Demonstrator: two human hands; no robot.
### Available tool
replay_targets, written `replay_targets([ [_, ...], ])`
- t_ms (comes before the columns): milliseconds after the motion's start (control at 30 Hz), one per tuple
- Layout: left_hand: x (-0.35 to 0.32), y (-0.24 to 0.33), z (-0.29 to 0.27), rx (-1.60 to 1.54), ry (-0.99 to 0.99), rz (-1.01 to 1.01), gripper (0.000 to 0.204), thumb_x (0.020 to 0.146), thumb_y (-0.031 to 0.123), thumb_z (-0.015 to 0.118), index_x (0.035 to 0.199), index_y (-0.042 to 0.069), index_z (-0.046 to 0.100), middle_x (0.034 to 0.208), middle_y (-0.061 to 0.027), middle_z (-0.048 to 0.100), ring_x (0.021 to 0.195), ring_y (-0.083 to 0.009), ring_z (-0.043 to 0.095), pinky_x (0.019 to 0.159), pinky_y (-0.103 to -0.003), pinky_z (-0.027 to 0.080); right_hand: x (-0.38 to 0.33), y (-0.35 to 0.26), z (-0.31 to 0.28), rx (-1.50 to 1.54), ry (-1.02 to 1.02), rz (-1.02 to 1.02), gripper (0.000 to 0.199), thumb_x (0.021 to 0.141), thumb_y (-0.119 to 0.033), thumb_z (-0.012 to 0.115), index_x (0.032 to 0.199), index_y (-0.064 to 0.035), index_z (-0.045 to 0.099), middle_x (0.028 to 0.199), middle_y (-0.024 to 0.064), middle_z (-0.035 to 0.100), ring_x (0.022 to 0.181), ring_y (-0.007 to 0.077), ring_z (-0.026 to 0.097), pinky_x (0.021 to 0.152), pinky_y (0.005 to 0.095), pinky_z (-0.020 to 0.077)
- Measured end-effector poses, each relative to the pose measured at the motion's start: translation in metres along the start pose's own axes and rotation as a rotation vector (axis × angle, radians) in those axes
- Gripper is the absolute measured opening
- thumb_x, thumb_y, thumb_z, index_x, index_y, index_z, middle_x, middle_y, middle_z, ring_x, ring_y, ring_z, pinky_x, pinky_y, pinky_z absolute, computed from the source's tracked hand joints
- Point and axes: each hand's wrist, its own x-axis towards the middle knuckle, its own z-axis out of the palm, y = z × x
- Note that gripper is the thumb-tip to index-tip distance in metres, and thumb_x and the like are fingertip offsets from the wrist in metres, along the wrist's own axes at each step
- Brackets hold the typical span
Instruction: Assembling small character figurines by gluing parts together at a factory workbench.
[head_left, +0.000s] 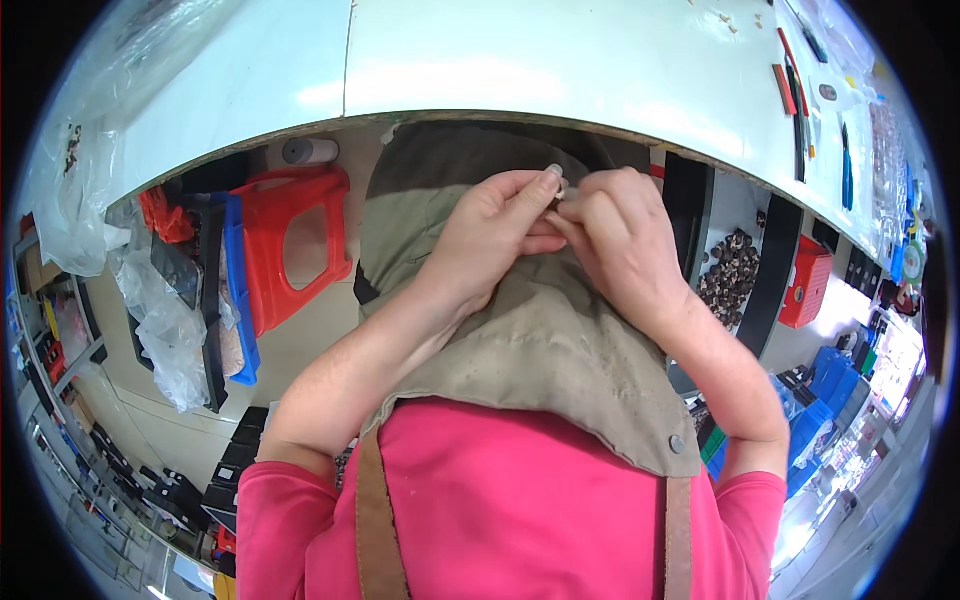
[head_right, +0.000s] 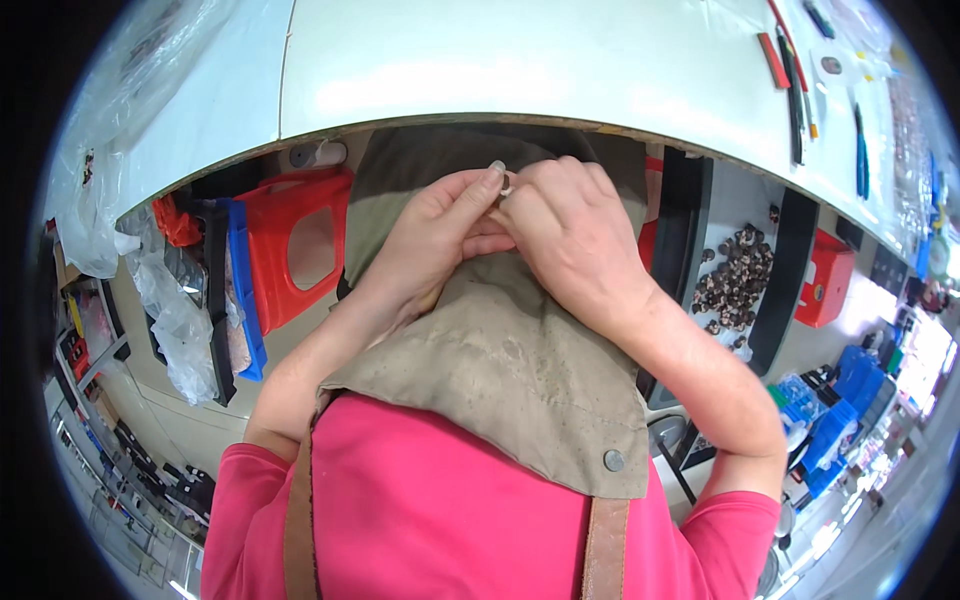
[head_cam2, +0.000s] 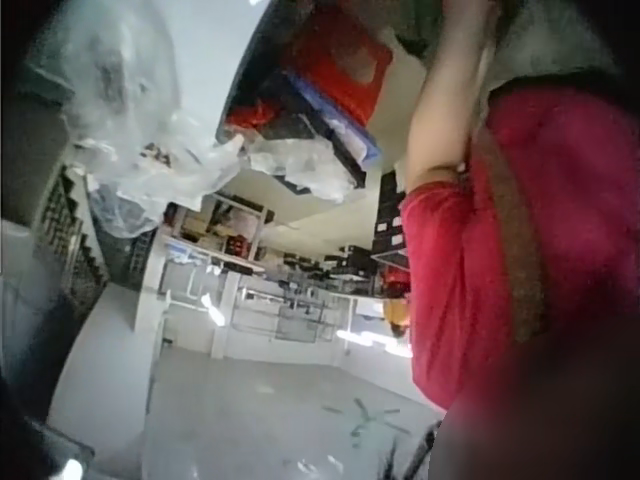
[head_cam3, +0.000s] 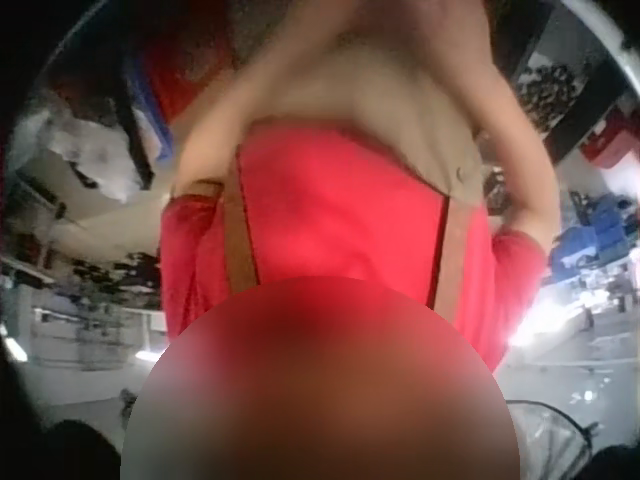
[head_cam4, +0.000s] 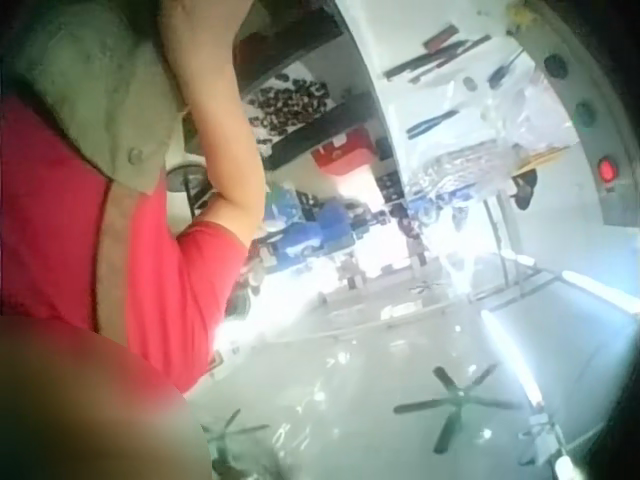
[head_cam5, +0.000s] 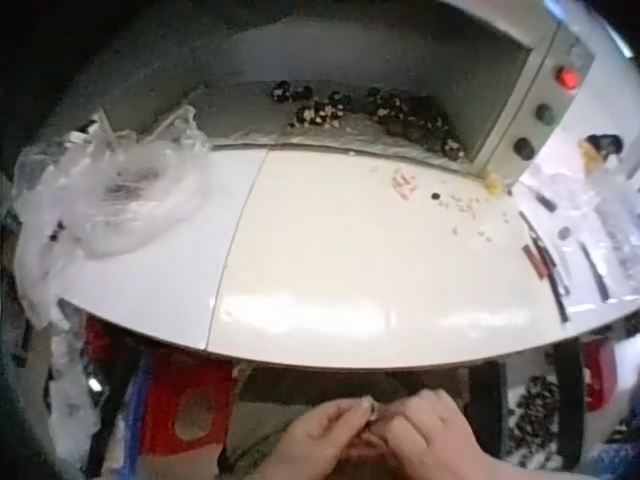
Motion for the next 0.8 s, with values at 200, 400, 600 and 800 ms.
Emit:
replay_targets([
  [200,-0.012,0.01,0.011,0.081,-0.043,0.03,0.035,0.096,0.031,0.05,0.115,0.002,0.054,0.098,-0.0041,0.061,0.085,-0.0089,0.061,0.075,-0.022,0.051,-0.014,-0.005,-0.002,0.312,0.225,0.197,0.026,0.069,0.004,0.073,0.086,-0.0044,0.055,0.084,0.009,0.051,0.073,0.0227,0.05,0.065,0.031,0.0422],
  [400,-0.01,0.016,0.013,0.021,-0.061,0.042,0.038,0.097,0.032,0.049,0.119,0.0,0.051,0.101,-0.0069,0.059,0.086,-0.0118,0.061,0.076,-0.023,0.052,-0.023,-0.015,-0.014,0.358,0.244,0.132,0.028,0.065,0.001,0.076,0.085,-0.0065,0.057,0.085,0.0071,0.054,0.075,0.0229,0.053,0.066,0.0323,0.043],
  [600,-0.018,0.02,0.02,0.112,-0.155,0.082,0.041,0.098,0.033,0.046,0.124,0.001,0.049,0.103,-0.0073,0.059,0.088,-0.0125,0.059,0.08,-0.025,0.051,-0.035,-0.015,-0.03,0.866,0.251,0.39,0.016,0.089,0.005,0.051,0.1,-0.0019,0.041,0.093,0.0142,0.054,0.078,0.0138,0.053,0.074,0.026,0.0463],
  [800,-0.02,0.024,0.025,0.122,-0.155,0.068,0.043,0.099,0.032,0.043,0.129,0.002,0.045,0.103,-0.0065,0.06,0.086,-0.0106,0.059,0.079,-0.024,0.05,-0.041,-0.019,-0.027,0.966,0.325,0.587,0.015,0.089,0.003,0.052,0.1,-0.0021,0.042,0.093,0.0123,0.056,0.077,0.0126,0.053,0.074,0.0247,0.0454],
])
